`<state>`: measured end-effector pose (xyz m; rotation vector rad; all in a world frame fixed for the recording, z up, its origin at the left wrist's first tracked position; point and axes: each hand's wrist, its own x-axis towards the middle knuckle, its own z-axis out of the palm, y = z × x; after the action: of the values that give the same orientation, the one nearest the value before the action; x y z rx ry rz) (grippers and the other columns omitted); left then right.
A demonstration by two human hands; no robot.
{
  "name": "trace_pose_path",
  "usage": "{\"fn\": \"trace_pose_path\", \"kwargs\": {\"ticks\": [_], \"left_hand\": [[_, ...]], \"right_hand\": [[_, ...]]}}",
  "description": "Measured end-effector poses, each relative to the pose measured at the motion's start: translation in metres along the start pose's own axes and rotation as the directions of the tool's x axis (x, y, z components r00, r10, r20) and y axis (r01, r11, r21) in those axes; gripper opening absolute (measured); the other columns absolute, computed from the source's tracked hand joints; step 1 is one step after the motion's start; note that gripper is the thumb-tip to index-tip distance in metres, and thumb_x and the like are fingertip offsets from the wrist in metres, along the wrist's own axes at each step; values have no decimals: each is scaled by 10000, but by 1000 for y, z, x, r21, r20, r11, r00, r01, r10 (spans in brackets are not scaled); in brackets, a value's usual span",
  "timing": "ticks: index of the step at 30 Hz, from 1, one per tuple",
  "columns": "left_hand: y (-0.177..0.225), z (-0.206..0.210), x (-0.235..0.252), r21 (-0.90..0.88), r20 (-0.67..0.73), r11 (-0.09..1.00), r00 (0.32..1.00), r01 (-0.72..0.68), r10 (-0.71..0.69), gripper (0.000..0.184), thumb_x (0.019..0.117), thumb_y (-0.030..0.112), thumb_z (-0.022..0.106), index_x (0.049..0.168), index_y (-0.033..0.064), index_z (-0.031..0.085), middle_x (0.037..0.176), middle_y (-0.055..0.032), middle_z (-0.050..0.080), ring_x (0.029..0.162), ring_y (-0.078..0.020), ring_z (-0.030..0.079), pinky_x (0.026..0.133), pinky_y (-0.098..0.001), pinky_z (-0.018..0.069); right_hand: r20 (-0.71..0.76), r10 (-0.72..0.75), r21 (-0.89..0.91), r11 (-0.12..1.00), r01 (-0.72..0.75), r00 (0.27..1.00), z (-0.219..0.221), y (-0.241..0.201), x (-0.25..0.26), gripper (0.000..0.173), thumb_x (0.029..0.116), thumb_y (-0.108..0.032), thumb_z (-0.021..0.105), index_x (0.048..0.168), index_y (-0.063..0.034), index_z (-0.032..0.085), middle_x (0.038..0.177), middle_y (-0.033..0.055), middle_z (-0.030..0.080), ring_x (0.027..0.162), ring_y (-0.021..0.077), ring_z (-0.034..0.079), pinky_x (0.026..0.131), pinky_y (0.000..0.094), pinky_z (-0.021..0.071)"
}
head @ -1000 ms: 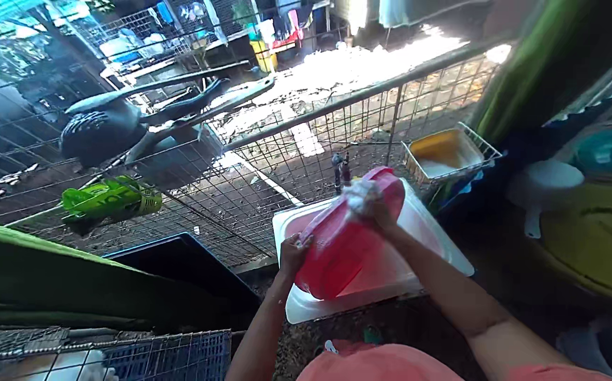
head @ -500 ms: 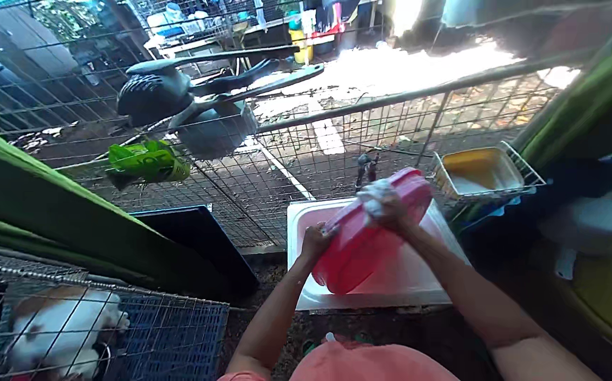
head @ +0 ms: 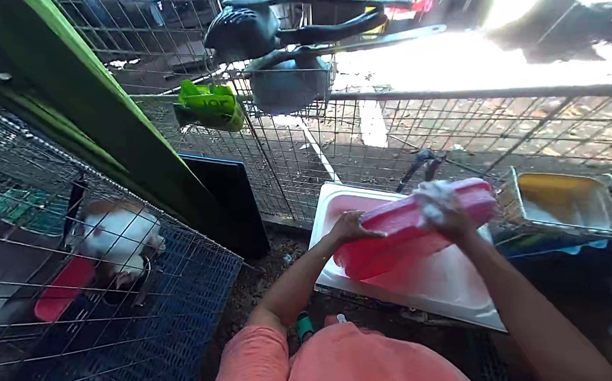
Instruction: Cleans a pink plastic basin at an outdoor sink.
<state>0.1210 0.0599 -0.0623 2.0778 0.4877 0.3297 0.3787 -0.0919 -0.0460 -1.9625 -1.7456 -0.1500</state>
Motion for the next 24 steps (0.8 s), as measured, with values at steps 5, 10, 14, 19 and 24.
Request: {"fn": "trace_pose_path", "kwargs": {"ticks": [5, 10, 14, 19, 24], "left_hand": [[8, 3, 5, -49, 25, 999, 1000, 12, -11, 610, 782, 400, 856, 1149, -62, 697, 1111, -206, 718, 1082, -260, 677, 1017, -439, 497], [2, 12, 7, 3, -25, 1000, 999, -30, 30, 622, 756, 339, 865, 1157, -100, 681, 1105, -237, 715, 1074, -307, 683, 1002, -470, 503], [-14, 13, -13, -66, -127, 991, 986, -117, 108, 595, 690, 332, 900, 1050, -104, 712, 992, -199, 739, 953, -242, 708, 919, -425, 541], [-37, 7, -33, -132, -223, 979, 967, -156, 124, 531, 637, 226, 906, 972, -135, 706, 916, -192, 736, 869, -180, 703, 854, -361, 551], [-47, -19, -40, 4, -53, 993, 991, -120, 120, 556, 706, 291, 882, 1036, -122, 710, 951, -212, 735, 908, -238, 712, 893, -420, 552]], "right_hand": [[185, 675, -103, 736, -669, 714, -51, 12, 24, 654, 1034, -310, 593, 1540, 44, 380, 1553, 400, 330, 1447, 578, 318, 1142, 739, 266], [112, 82, -22, 997, -80, 990, 15, -105, 0, 502, 994, -381, 553, 1381, -75, 646, 1454, 263, 561, 1440, 485, 417, 1209, 673, 233], [17, 64, -18, 998, -63, 998, -9, 11, 13, 464, 912, -350, 664, 1250, -36, 710, 1304, 240, 663, 1311, 491, 535, 1128, 687, 344], [166, 610, 425, 665, -615, 775, -55, 98, 11, 313, 1060, -152, 521, 1165, 128, 611, 1071, 240, 641, 949, 248, 607, 898, 448, 500], [77, 537, 263, 802, -536, 840, -91, 50, 9, 246, 978, -88, 672, 1057, 145, 658, 1007, 318, 667, 954, 401, 654, 928, 590, 499]]}}
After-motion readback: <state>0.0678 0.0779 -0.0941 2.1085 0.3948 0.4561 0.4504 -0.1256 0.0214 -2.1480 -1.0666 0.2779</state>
